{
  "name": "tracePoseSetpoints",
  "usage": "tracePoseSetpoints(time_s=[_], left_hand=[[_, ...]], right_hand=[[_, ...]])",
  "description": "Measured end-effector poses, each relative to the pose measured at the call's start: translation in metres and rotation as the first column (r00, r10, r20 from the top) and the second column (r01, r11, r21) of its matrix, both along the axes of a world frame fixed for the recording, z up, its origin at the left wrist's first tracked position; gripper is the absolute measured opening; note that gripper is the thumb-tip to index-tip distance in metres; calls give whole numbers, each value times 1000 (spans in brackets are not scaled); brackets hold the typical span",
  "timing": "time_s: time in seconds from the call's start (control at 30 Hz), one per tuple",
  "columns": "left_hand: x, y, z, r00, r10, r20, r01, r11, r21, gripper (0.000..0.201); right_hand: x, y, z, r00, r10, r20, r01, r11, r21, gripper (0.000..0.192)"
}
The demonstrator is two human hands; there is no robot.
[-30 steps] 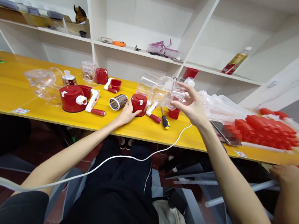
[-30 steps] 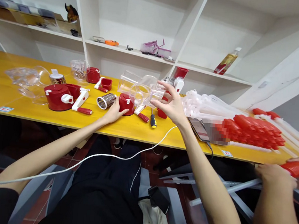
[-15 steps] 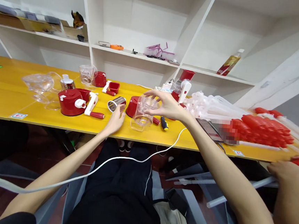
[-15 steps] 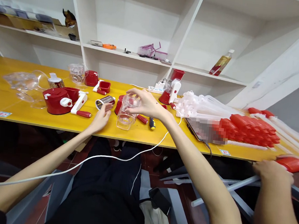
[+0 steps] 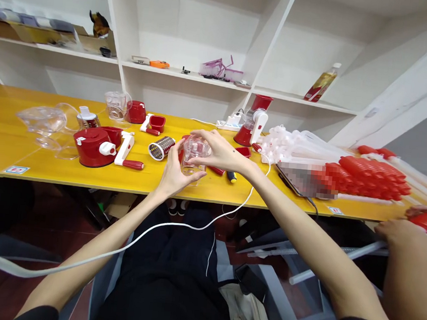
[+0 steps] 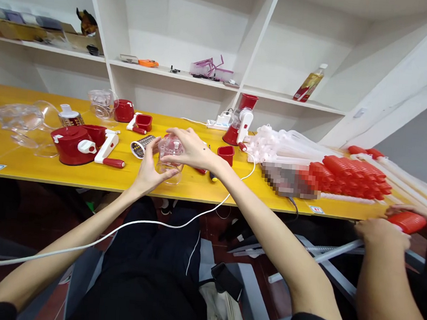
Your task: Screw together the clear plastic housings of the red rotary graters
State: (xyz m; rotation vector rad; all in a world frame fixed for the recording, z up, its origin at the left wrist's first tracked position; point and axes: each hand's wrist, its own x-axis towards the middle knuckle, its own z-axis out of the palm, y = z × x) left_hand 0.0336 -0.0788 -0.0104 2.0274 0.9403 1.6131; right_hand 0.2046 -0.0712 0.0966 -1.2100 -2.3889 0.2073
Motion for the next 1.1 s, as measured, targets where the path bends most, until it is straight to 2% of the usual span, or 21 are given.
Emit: tracePoseSetpoints(time_s=[0.07,0.17,0.27,0.37,0.5,0.63,0.73,0.8,0.93,1.1], left_hand=[[4,-1,5,999,42,-1,-42,999,-15,108],[5,1,9,999,51,17,-50,998,-49,105],[2,5,7,998,-11,58,15,998,-68,102],[-3,10,2,994,-44,101,51,996,-73,98],[-5,12,1,993,-36,112,44,996,-75,100],[1,12,13,991,-77,107,83,995,-50,102],[2,13,20,999,-9,40,11,999,-52,105],[-1,14,22,1000,5,9,-4,998,-67,105],[-10,13,19,996,-88,11,89,991,-102,96],[-13,11,8,995,-95,-7,94,993,-73,101]], right_hand=[[9,-3,2,997,-69,-22,69,997,24,84],[34,-5,-4,955,-294,-31,295,955,31,70],[64,-6,-26,859,-505,82,509,860,-28,65],[84,-10,-55,781,-582,228,608,791,-63,70],[89,-17,-80,727,-604,325,661,745,-93,74],[82,-21,-90,714,-613,337,676,729,-106,71],[77,-25,-97,708,-639,302,688,720,-90,68],[79,-27,-103,709,-658,253,692,717,-76,66],[91,-28,-109,711,-698,88,702,712,-26,63],[113,-25,-105,702,-686,-193,706,706,60,60]])
